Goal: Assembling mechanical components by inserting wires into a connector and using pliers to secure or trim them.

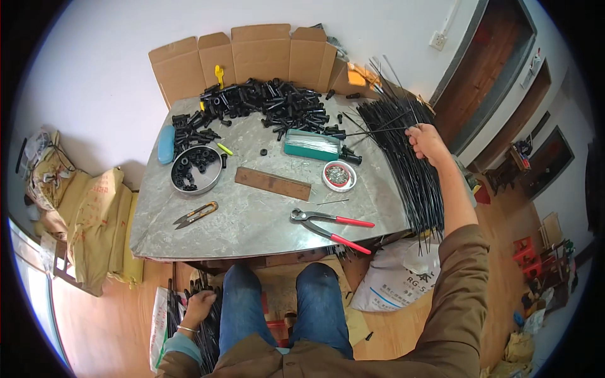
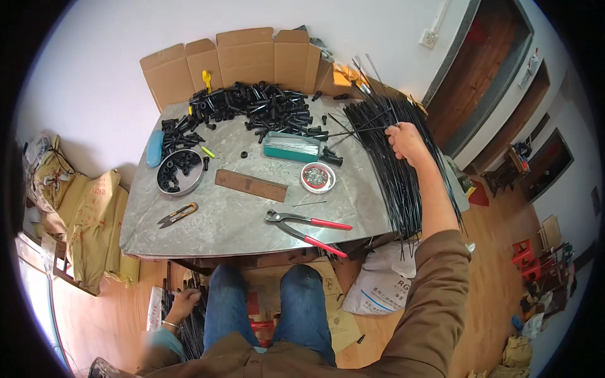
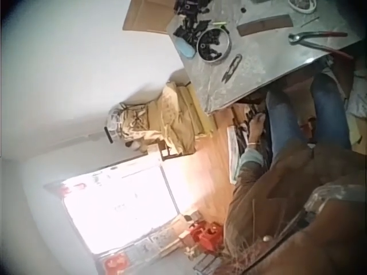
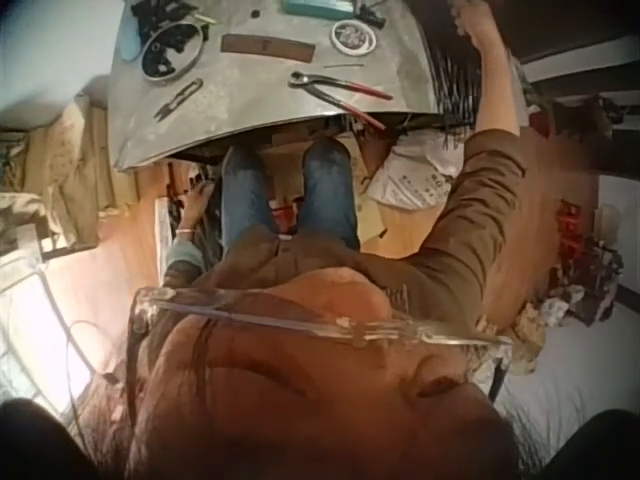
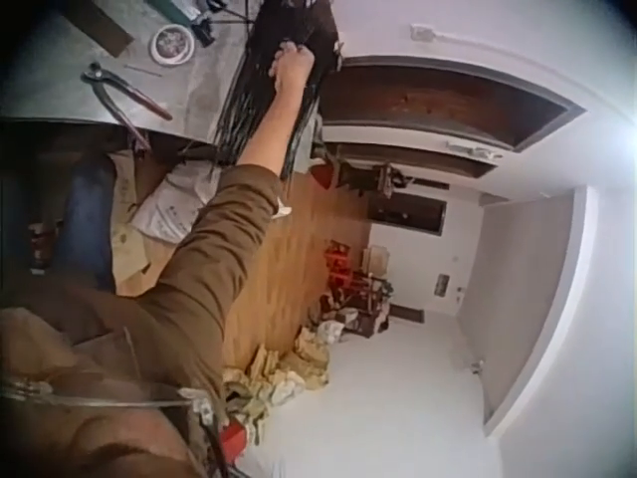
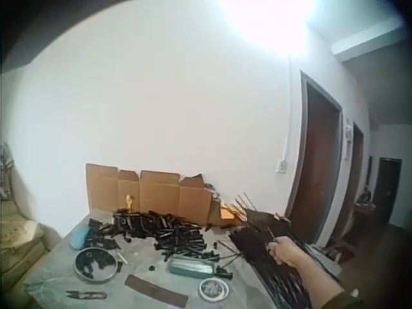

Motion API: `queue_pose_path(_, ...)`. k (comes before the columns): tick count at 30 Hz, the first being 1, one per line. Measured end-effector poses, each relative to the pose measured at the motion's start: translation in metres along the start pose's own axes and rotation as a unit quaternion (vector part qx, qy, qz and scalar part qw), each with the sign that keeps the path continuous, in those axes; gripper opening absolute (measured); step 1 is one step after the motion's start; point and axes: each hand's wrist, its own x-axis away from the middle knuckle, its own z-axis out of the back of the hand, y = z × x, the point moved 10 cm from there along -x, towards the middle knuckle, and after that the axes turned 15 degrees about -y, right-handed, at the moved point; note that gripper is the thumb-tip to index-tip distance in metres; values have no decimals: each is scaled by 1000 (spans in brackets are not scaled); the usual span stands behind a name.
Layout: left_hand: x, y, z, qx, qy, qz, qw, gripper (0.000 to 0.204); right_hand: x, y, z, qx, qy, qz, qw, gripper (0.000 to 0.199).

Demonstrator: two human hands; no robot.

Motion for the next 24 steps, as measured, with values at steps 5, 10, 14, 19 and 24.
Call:
queue_pose_path(5, 26, 192, -18, 68, -141, -131, 979, 36, 56, -64, -24, -151, 18, 118, 981, 19)
queue_pose_path(10, 57, 417, -28, 273, -305, -319, 855, 62, 136, -124, -136, -455, -169, 194, 853, 17)
queue_pose_path(14, 41, 465, -46, 480, -317, -252, 778, 59, 185, -132, -223, -552, -248, 217, 766, 15)
queue_pose_path(19, 28, 465, -49, 517, -278, -265, 765, 40, 193, -91, -239, -452, -115, 247, 849, 12)
queue_pose_path(24, 15, 437, -30, 511, -174, -250, 804, 37, 213, -81, -239, -283, -7, 344, 895, 18)
